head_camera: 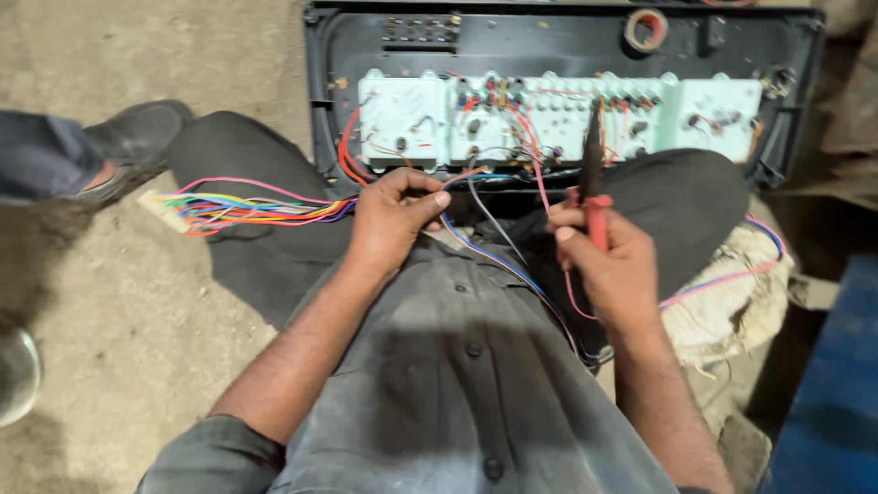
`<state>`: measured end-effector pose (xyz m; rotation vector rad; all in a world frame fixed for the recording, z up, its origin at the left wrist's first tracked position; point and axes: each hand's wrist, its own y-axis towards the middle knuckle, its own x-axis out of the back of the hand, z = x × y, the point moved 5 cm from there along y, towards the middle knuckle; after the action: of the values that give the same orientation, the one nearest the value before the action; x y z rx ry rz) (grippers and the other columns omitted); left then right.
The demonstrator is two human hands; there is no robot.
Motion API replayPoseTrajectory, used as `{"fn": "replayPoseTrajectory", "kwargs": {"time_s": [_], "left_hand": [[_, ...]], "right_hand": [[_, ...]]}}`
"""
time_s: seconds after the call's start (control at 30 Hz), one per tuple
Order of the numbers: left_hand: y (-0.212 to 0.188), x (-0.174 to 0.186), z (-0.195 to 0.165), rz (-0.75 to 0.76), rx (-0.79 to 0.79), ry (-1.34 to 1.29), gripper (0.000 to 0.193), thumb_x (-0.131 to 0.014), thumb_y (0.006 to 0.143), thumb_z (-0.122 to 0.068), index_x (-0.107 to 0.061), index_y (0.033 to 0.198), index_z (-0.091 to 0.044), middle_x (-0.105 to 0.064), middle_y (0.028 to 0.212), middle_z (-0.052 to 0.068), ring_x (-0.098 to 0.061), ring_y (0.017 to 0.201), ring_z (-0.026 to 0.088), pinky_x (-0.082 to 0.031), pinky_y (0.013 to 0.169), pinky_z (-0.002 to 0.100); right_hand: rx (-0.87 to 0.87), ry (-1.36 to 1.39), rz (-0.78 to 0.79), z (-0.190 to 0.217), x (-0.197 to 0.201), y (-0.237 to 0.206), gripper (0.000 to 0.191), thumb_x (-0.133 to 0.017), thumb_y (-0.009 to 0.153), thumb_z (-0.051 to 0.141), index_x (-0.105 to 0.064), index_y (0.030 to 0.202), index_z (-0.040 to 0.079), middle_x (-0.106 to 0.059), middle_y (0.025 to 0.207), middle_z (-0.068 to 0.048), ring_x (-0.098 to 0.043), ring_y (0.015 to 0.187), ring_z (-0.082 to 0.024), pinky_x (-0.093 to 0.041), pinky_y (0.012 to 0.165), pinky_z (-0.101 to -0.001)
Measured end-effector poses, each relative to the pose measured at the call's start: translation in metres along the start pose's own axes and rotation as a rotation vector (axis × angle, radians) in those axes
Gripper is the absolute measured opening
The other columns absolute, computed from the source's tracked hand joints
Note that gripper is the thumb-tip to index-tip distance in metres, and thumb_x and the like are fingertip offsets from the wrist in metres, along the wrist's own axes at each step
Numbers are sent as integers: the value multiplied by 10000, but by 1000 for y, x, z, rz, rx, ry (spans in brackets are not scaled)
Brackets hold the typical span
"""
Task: The person sits on the ground and works on an open electrical junction box. They use pliers to strip and twist wires, then apply electrical tape to insulate the connections.
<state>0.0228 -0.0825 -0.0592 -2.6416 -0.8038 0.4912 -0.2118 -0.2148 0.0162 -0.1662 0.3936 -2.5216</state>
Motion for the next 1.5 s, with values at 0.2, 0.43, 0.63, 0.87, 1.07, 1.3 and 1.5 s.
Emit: {"fn": "replayPoseTrajectory", "kwargs": {"time_s": [0.2, 0.43, 0.63, 0.87, 1.07, 1.3, 1.5], "left_hand": [[-25, -7, -9, 177, 38, -184, 169, -705, 944, -38, -640, 1093, 6, -697, 875, 66, -675, 734, 109, -573, 621, 249], [-38, -7, -35, 257, 153, -180, 268, -569, 1059, -216, -669, 1227, -32, -614, 805, 42, -624, 686, 117, -563, 535, 259], [-44, 1, -56, 387, 341, -664, 192, -587, 995, -166, -584, 1098, -4, -743, 1019, 146, -762, 825, 255, -607, 572, 373], [-52, -4, -52, 282, 200, -468, 211, -584, 1068, -186, -612, 1146, 9, -703, 908, 150, -681, 681, 181, -605, 569, 343], [-42, 1, -39, 152, 37, -298, 169, -570, 1057, -179, -604, 1123, -28, -711, 924, 95, -677, 715, 137, -600, 578, 310], [16, 33, -12, -123, -53, 927, 132, -565, 970, -99, -647, 1070, -71, -740, 882, 185, -704, 784, 343, -528, 673, 488], [27, -19, 2, -111, -531, 1287, 130, -600, 868, -126, -691, 919, -50, -706, 995, 240, -686, 911, 399, -540, 717, 512]], "right_hand": [[-159, 13, 96, -12, -53, 30, 276, -747, 914, 96, -720, 1178, 16, -679, 882, -55, -598, 665, -83, -449, 572, -217], [77, -355, 208, 14, -60, 15, 226, -678, 906, 40, -724, 1124, 3, -705, 1081, -79, -639, 978, -145, -484, 879, -284], [134, -608, 338, 39, -62, -12, 382, -565, 809, -22, -680, 1173, -2, -637, 1317, -130, -629, 1218, -246, -469, 1029, -343], [219, -764, 444, 66, -87, -24, 540, -546, 761, -20, -606, 1298, -6, -566, 1411, -197, -544, 1318, -364, -412, 1083, -404], [235, -732, 401, 63, -88, -21, 506, -543, 813, 8, -589, 1316, -5, -579, 1403, -176, -578, 1304, -324, -429, 1096, -386], [66, -495, 81, 20, -30, 16, 440, -582, 883, -48, -629, 1318, -5, -677, 1211, -119, -648, 1098, -176, -540, 931, -334], [65, -166, 16, -22, -19, 14, 411, -519, 919, -113, -617, 1312, -41, -643, 1274, -167, -662, 1078, -183, -609, 867, -320]]}}
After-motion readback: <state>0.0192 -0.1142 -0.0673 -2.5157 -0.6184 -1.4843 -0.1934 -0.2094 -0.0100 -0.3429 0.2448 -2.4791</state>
